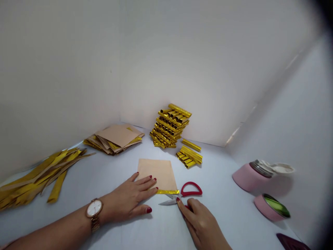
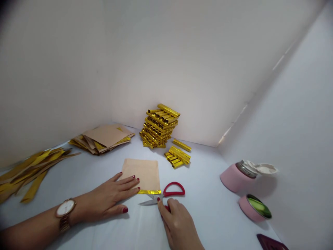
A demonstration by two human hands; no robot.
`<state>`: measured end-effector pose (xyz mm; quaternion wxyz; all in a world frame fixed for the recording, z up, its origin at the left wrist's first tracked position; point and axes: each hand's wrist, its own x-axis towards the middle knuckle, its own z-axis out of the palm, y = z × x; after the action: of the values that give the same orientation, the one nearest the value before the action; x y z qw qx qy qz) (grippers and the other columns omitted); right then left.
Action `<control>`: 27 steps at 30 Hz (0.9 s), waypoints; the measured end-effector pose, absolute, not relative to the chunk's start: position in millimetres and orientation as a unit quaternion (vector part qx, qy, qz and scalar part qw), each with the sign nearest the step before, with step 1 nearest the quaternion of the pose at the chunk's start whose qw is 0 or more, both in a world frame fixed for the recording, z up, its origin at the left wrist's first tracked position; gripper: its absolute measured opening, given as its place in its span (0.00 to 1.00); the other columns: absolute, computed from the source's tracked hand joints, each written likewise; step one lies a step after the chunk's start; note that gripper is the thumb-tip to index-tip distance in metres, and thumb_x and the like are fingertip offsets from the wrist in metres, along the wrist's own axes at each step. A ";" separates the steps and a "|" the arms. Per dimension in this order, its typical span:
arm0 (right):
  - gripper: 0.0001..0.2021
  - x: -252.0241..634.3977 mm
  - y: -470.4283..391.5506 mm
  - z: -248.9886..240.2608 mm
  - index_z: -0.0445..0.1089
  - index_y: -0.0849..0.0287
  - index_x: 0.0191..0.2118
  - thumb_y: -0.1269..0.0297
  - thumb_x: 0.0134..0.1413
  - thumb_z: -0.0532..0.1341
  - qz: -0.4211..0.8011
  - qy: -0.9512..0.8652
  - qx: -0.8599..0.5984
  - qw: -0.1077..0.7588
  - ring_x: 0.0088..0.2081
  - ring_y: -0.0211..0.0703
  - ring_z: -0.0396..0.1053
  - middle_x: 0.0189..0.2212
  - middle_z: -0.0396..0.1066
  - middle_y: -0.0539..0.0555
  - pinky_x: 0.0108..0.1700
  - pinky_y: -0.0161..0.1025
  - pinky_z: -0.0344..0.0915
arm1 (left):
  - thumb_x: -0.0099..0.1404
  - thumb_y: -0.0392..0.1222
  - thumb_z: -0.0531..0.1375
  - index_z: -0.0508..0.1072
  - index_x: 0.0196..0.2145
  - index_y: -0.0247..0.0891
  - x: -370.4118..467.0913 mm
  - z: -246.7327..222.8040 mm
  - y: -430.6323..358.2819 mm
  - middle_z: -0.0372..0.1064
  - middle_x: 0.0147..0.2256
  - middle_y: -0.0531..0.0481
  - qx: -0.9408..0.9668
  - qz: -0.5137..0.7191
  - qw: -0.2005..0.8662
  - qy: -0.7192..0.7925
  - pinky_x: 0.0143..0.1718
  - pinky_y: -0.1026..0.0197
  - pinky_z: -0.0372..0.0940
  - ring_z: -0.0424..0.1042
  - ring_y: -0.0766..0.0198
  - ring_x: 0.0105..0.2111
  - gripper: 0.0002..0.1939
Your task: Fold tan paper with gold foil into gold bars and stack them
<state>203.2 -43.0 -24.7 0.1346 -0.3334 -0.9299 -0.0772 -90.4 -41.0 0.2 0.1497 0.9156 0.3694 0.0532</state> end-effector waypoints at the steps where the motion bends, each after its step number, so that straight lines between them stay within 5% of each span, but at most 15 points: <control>1: 0.20 205.2 -43.4 -25.2 0.65 0.66 0.54 0.77 0.58 0.47 -0.074 -0.931 -0.334 0.129 0.30 0.46 0.67 0.32 0.66 0.61 0.30 0.41 0.69 | 0.70 0.59 0.41 0.44 0.65 0.45 -90.6 0.3 -41.1 0.42 0.64 0.41 0.915 0.054 0.150 0.370 0.59 0.37 0.39 0.42 0.51 0.63 0.30; 27: 0.20 202.9 -46.8 -36.0 0.66 0.61 0.53 0.75 0.57 0.47 -0.064 -0.926 -0.329 0.176 0.29 0.45 0.65 0.32 0.66 0.59 0.29 0.39 0.67 | 0.70 0.60 0.41 0.46 0.64 0.45 -90.6 -0.6 -40.6 0.41 0.64 0.41 0.915 0.051 0.142 0.373 0.59 0.38 0.40 0.42 0.51 0.63 0.30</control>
<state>202.9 -46.8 -36.0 0.1758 -0.3291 -0.9256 -0.0642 -90.6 -40.6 -0.6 0.1422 0.9153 0.3733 0.0506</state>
